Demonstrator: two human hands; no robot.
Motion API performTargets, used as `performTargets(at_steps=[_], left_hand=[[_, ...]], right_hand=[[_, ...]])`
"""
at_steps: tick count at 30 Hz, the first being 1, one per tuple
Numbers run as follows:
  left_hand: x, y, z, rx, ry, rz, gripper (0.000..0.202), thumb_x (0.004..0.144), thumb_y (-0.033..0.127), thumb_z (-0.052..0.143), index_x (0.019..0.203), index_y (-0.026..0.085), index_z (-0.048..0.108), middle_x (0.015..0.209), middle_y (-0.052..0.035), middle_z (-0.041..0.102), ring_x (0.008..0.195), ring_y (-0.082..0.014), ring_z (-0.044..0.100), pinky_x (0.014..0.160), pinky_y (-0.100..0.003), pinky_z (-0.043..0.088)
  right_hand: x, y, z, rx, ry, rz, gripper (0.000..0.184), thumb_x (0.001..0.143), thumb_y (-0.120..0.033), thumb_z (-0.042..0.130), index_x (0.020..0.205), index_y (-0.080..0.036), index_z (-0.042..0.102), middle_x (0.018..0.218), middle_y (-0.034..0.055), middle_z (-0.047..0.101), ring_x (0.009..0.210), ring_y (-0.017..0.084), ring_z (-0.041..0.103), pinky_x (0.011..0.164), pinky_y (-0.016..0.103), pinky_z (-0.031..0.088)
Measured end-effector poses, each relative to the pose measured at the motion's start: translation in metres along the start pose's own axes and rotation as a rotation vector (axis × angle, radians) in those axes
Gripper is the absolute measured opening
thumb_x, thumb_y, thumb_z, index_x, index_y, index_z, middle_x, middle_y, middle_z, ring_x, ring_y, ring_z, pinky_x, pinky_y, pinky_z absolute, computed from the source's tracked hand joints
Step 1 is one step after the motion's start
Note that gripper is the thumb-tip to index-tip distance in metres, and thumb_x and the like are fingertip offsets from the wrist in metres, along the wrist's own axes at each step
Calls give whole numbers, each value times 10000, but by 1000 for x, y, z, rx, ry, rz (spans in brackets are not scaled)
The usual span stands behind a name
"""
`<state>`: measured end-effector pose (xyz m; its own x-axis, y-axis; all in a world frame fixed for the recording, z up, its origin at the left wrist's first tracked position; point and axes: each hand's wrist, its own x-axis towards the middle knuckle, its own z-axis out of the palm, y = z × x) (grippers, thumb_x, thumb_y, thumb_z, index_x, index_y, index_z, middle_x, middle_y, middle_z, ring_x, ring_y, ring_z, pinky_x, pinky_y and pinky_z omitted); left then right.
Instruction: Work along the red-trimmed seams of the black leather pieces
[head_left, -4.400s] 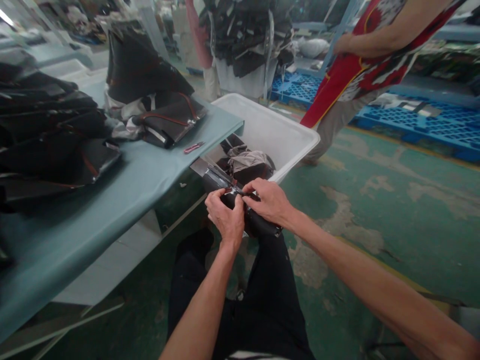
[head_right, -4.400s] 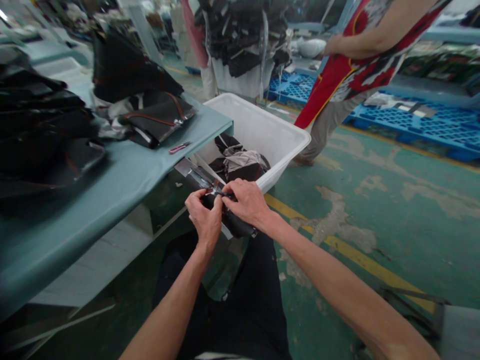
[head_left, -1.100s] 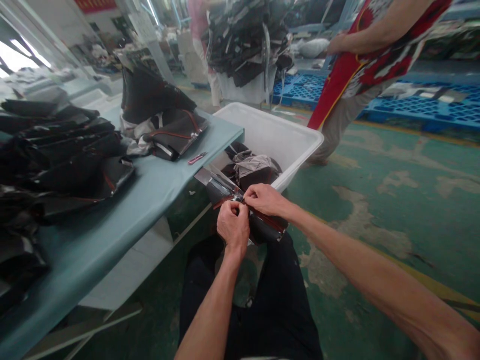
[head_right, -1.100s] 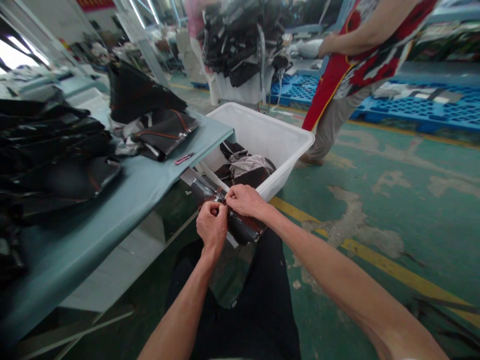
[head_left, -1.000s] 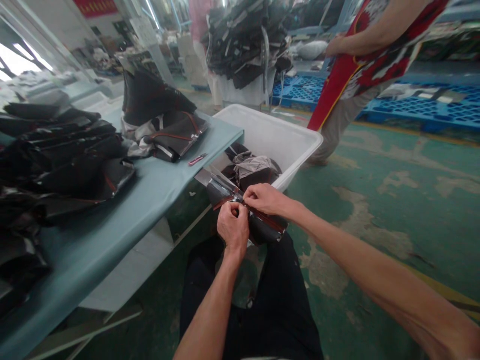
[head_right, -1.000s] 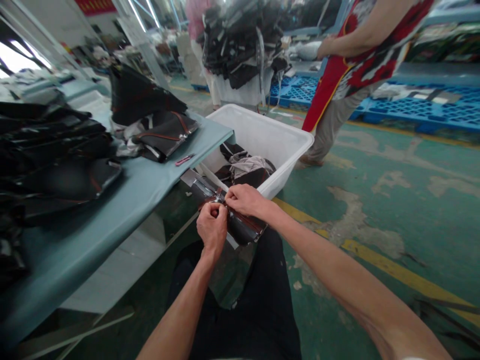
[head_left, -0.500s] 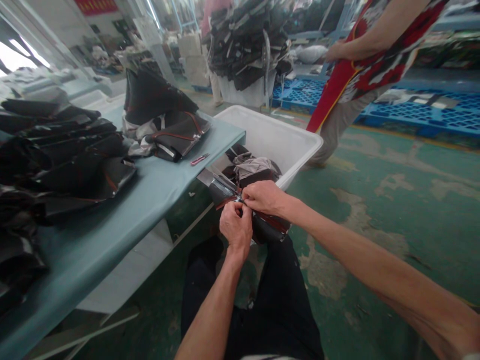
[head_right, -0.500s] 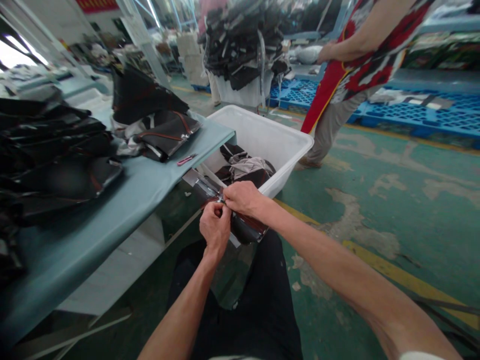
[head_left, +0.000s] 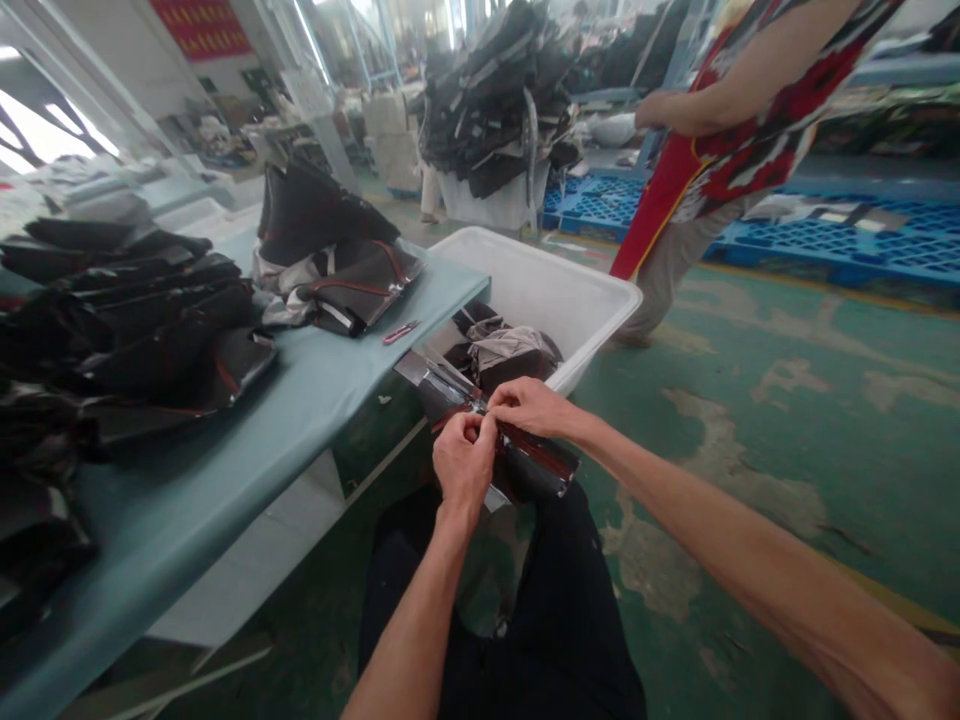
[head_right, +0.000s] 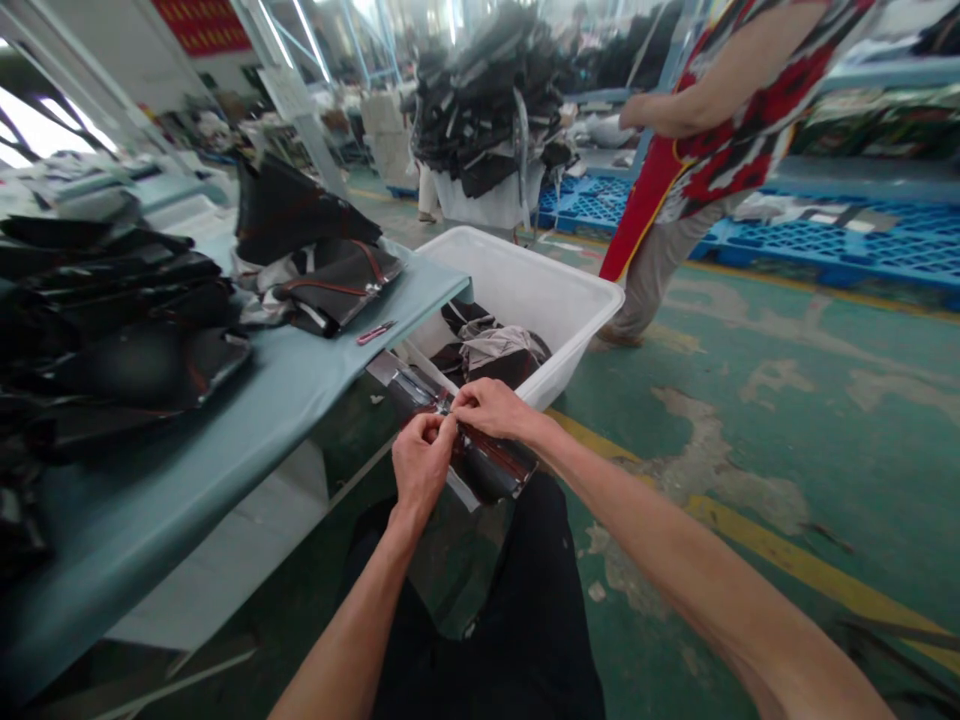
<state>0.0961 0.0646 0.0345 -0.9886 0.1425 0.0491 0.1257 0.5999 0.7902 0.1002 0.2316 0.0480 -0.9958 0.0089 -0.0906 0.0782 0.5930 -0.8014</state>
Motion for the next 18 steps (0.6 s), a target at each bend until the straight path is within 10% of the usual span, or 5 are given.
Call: performTargets(at_steps=[6, 18], left_hand=[[16, 1, -13, 20, -131, 50, 287, 868, 441, 643, 702, 209, 674, 632, 23, 621, 627, -136, 554, 652, -273, 361], [9, 12, 1, 296, 34, 29, 125, 854, 363, 659, 867, 240, 646, 695, 8, 661, 684, -188, 620, 659, -291, 335]], right_hand=[[3, 2, 0, 26, -39, 0, 204, 852, -219, 591, 880, -127, 771, 735, 2, 695, 693, 119, 593, 624, 221, 374], [-3, 0, 6, -48, 67, -38, 180, 834, -192, 590, 839, -144, 764, 724, 13, 702, 686, 127, 604, 627, 235, 350]])
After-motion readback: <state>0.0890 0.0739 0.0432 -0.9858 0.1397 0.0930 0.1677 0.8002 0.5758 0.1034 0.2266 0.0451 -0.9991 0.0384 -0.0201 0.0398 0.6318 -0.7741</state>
